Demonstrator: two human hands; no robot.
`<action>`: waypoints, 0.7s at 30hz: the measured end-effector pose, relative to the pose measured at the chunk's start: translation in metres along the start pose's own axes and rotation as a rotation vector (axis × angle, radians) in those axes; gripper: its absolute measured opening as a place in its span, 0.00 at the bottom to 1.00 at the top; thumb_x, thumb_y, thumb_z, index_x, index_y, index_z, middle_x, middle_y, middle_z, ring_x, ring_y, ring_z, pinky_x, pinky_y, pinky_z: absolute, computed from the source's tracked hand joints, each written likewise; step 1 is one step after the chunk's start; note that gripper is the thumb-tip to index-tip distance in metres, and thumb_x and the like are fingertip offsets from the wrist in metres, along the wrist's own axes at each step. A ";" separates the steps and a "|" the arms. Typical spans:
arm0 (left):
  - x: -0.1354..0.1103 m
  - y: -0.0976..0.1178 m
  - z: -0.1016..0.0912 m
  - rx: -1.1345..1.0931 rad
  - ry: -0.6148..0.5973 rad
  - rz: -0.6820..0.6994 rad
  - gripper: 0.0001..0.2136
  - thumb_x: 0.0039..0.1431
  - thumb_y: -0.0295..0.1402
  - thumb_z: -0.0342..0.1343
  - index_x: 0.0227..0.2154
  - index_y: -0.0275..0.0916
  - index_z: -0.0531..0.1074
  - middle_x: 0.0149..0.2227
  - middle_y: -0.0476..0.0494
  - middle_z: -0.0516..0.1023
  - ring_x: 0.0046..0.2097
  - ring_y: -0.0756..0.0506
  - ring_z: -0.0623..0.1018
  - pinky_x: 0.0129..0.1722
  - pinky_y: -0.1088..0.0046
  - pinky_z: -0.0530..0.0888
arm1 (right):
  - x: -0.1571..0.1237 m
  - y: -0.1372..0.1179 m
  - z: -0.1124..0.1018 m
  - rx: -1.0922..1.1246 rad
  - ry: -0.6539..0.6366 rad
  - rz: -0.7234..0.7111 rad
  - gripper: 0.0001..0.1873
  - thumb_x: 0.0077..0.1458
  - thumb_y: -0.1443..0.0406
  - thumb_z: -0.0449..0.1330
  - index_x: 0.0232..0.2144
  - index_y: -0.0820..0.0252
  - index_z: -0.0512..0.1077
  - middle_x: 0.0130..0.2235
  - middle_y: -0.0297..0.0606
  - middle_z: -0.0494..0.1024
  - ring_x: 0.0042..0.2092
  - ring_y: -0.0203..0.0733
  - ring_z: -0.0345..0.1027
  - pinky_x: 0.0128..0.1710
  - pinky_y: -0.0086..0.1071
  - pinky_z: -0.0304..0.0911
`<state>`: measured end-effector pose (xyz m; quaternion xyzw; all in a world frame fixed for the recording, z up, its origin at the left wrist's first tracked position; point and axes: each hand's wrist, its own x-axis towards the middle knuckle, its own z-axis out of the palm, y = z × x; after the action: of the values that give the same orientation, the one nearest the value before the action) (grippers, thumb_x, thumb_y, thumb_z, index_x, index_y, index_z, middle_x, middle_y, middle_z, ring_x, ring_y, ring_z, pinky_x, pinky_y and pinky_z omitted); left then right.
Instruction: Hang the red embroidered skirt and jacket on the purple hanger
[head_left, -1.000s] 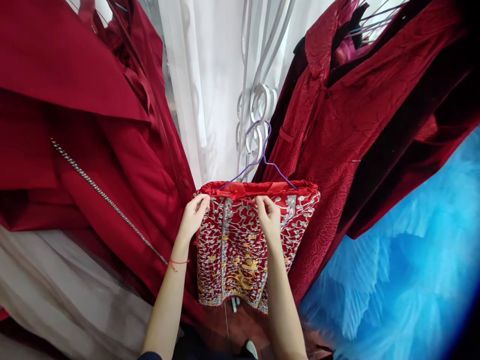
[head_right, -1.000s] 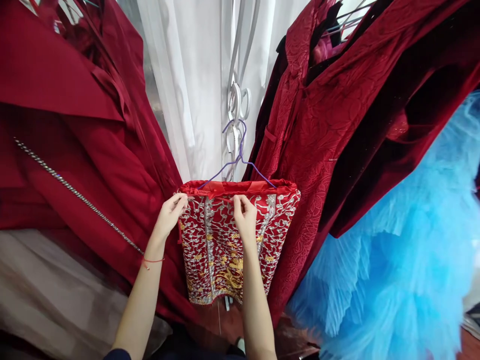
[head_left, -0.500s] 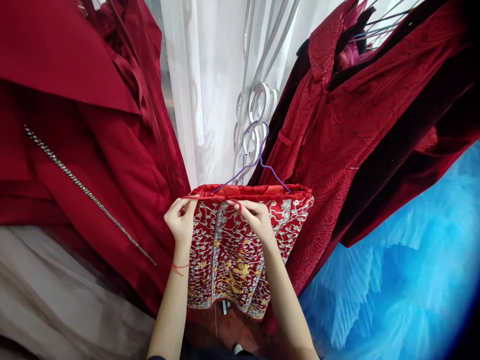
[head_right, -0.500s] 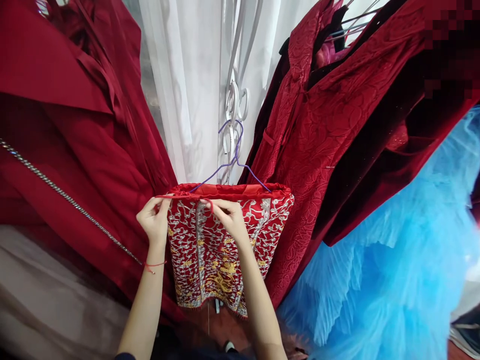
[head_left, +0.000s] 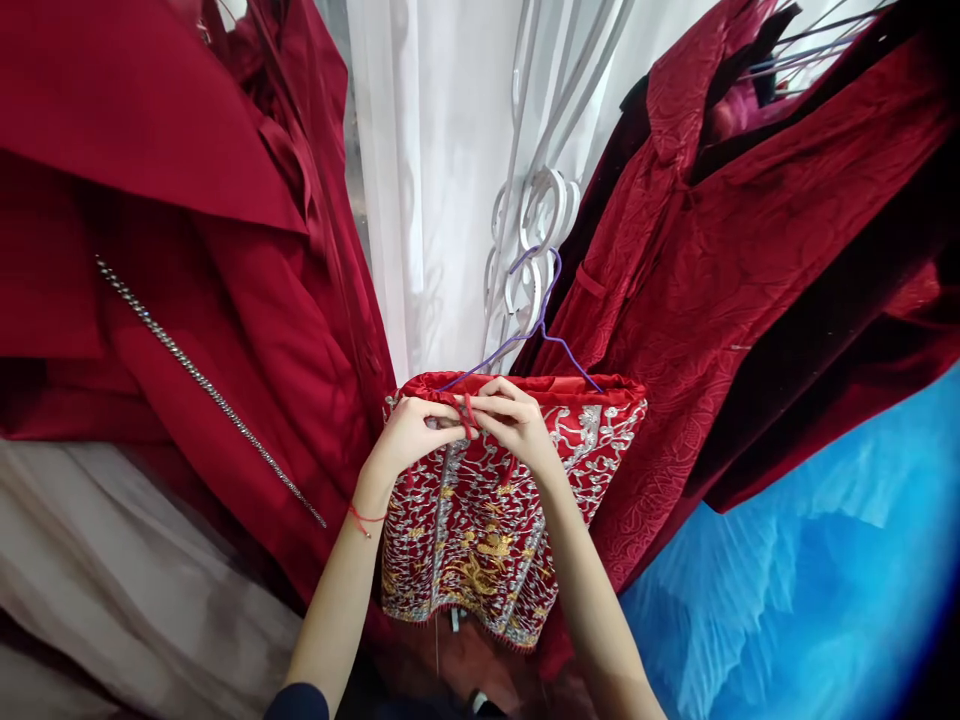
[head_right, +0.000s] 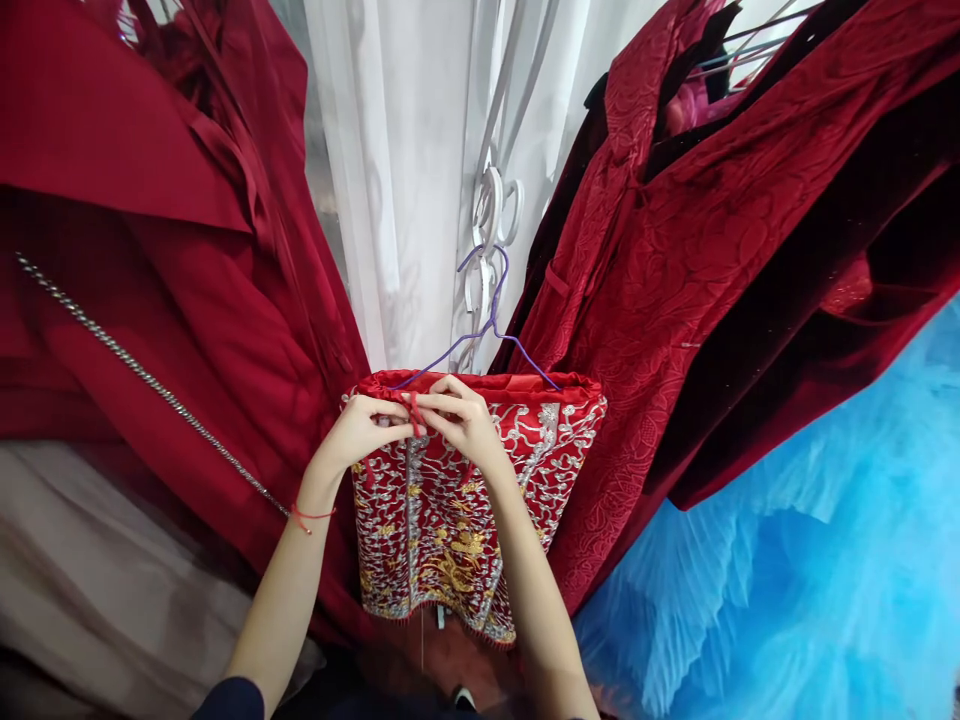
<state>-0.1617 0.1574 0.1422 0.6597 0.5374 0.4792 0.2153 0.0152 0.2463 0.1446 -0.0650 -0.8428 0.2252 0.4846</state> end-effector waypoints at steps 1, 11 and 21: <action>0.001 0.000 0.000 0.015 0.002 0.001 0.11 0.49 0.40 0.65 0.31 0.37 0.83 0.25 0.47 0.79 0.26 0.51 0.71 0.27 0.76 0.66 | -0.001 0.001 -0.001 -0.029 -0.044 -0.026 0.12 0.62 0.61 0.58 0.43 0.52 0.80 0.36 0.37 0.68 0.33 0.36 0.65 0.31 0.31 0.63; 0.009 -0.002 0.007 -0.330 0.094 -0.025 0.14 0.45 0.42 0.68 0.28 0.35 0.80 0.26 0.48 0.77 0.29 0.50 0.73 0.32 0.74 0.70 | 0.001 -0.005 -0.003 -0.496 -0.110 -0.156 0.14 0.66 0.61 0.52 0.44 0.57 0.77 0.31 0.36 0.72 0.28 0.32 0.64 0.27 0.27 0.56; 0.006 -0.031 0.038 -0.343 0.424 0.112 0.11 0.61 0.42 0.54 0.34 0.40 0.67 0.22 0.54 0.67 0.25 0.53 0.69 0.26 0.78 0.67 | -0.005 0.003 0.014 -0.409 0.026 0.045 0.08 0.63 0.65 0.51 0.39 0.58 0.70 0.37 0.38 0.76 0.30 0.34 0.68 0.28 0.26 0.58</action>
<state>-0.1448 0.1814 0.1030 0.5273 0.4441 0.7017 0.1798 0.0061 0.2427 0.1334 -0.1837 -0.8630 0.0595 0.4668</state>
